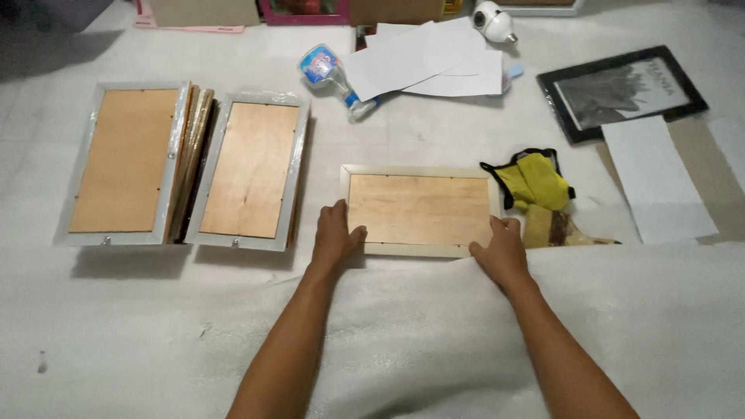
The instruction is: The person aligns a wooden picture frame on a foam-covered table, brushes its wooden back with a wide brush, then folds a sheet of white foam wrap over the frame. They press the wrap around the frame and finally turn the frame over to show its printed front before setting it down.
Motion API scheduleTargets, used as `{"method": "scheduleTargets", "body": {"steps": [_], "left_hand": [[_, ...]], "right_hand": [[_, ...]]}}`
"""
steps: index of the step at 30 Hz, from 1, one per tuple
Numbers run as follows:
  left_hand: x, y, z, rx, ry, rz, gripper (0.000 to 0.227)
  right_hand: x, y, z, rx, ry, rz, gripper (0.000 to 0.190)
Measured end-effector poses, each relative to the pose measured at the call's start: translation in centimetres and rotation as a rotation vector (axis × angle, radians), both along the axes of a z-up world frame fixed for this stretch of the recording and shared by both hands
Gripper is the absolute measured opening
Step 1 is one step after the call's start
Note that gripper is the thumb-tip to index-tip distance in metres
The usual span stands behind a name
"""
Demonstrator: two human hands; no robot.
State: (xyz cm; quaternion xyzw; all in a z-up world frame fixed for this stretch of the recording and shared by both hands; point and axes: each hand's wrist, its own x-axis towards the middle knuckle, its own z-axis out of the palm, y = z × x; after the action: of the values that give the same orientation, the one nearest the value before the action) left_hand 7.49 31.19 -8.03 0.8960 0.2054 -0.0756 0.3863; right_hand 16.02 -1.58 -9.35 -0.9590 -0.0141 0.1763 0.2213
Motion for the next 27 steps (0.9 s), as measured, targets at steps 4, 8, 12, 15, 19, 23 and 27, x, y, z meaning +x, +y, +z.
{"method": "scheduleTargets", "body": {"steps": [4,8,12,15,19,23,27], "left_hand": [[-0.7,0.0,-0.1,0.009,-0.002,0.047,0.073],[-0.3,-0.3,-0.2,0.01,-0.028,0.013,0.067],[0.0,-0.1,-1.9,-0.017,-0.043,0.052,0.074],[0.0,0.1,-2.9,0.01,-0.036,0.029,0.066],[0.3,0.2,-3.3,0.028,-0.003,0.016,0.066],[0.0,-0.1,-2.1,0.021,0.012,0.016,0.066],[0.2,0.1,-3.5,0.059,0.033,-0.004,0.071]], "right_hand": [[0.0,-0.6,-2.4,0.126,-0.053,-0.063,0.083],[0.3,-1.0,-1.9,0.182,-0.058,-0.105,0.086],[-0.6,0.0,-0.3,0.215,-0.067,-0.124,0.084],[-0.6,0.1,-0.5,0.156,-0.064,-0.057,0.079],[-0.4,0.4,0.0,0.092,-0.02,-0.028,0.071],[0.0,0.1,-1.2,0.061,-0.01,0.038,0.067],[-0.6,0.5,-0.1,0.035,0.018,0.039,0.069]]}}
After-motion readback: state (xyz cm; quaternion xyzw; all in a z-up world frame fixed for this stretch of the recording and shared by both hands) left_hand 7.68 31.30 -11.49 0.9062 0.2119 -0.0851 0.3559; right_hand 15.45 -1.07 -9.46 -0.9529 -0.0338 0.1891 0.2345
